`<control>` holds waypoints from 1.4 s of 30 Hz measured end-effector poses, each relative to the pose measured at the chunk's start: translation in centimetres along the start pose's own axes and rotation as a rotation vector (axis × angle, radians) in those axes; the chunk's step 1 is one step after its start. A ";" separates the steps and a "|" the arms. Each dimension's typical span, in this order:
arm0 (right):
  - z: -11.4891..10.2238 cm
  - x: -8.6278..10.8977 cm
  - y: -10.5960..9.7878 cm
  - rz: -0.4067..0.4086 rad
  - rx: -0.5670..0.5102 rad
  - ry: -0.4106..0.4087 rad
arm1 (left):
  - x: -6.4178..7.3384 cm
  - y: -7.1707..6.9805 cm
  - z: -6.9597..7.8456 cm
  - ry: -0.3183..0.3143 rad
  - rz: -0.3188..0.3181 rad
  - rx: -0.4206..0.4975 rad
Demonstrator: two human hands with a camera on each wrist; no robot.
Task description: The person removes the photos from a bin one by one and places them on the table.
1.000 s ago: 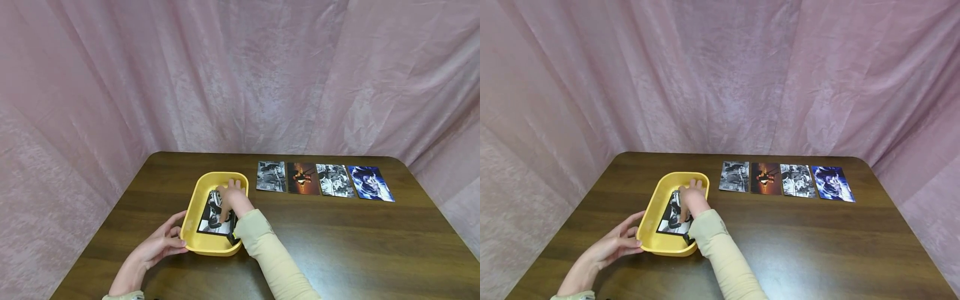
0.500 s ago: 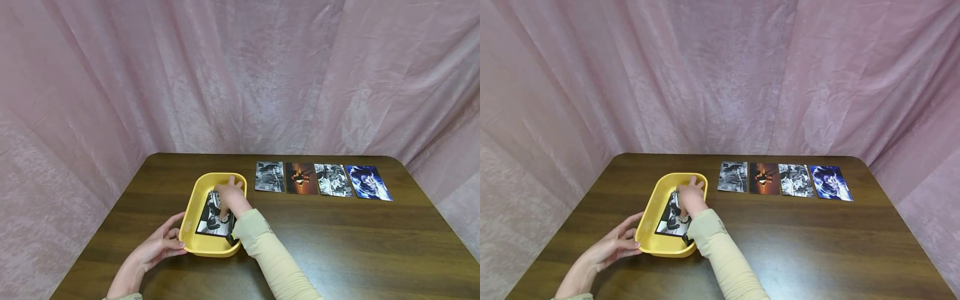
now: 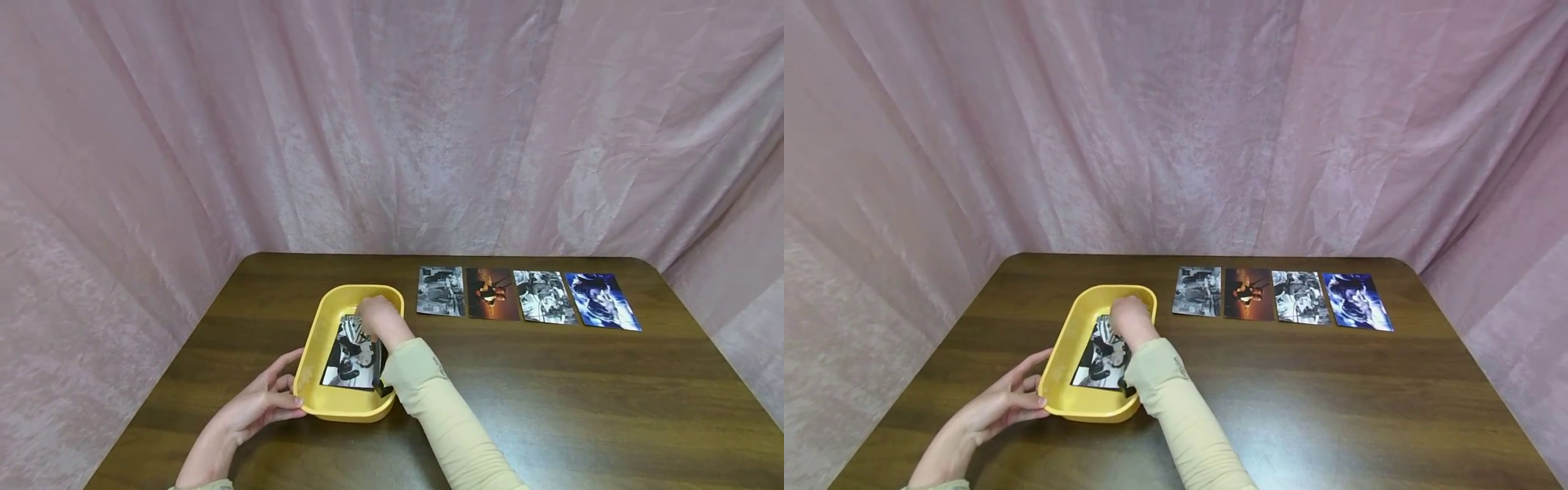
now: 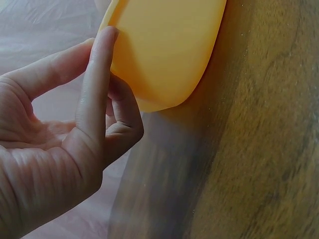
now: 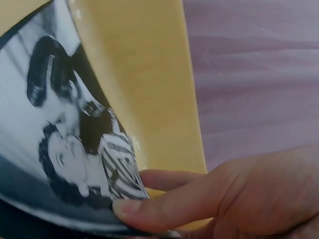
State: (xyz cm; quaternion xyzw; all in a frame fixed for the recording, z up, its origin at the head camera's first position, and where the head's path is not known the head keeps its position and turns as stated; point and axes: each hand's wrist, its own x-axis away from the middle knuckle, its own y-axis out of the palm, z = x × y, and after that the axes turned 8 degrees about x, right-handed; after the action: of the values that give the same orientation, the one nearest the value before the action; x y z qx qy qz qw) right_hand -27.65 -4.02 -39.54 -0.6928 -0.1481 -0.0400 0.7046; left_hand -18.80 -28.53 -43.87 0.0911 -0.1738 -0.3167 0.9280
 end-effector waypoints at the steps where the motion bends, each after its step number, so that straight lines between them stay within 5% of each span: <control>1: 0.2 0.0 -0.1 0.002 -0.022 -0.020 | 0.0 0.0 0.0 -0.001 0.000 0.003; 10: 2.5 0.7 -2.6 -0.109 -0.581 -0.099 | 0.0 0.1 0.0 0.002 -0.008 0.000; 19: 8.4 3.5 -4.2 0.066 -0.875 -0.250 | 0.1 0.0 -0.1 0.002 -0.006 -0.006; 27: 14.8 6.6 -2.3 0.226 -1.076 -0.212 | 0.0 0.1 0.1 0.006 -0.019 -0.012; 34: 19.0 8.8 1.3 0.254 -1.210 -0.128 | 0.0 0.1 0.0 -0.001 -0.020 -0.002; 42: 21.7 9.8 5.1 0.189 -1.145 -0.081 | 0.0 0.1 0.0 -0.001 -0.023 0.004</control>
State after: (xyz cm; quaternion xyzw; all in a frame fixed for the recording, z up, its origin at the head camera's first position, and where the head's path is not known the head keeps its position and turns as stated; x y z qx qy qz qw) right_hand -20.28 19.06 -41.93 -0.9746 -0.0672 -0.0239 0.2122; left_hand -18.74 -28.51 -43.83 0.0948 -0.1736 -0.3273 0.9240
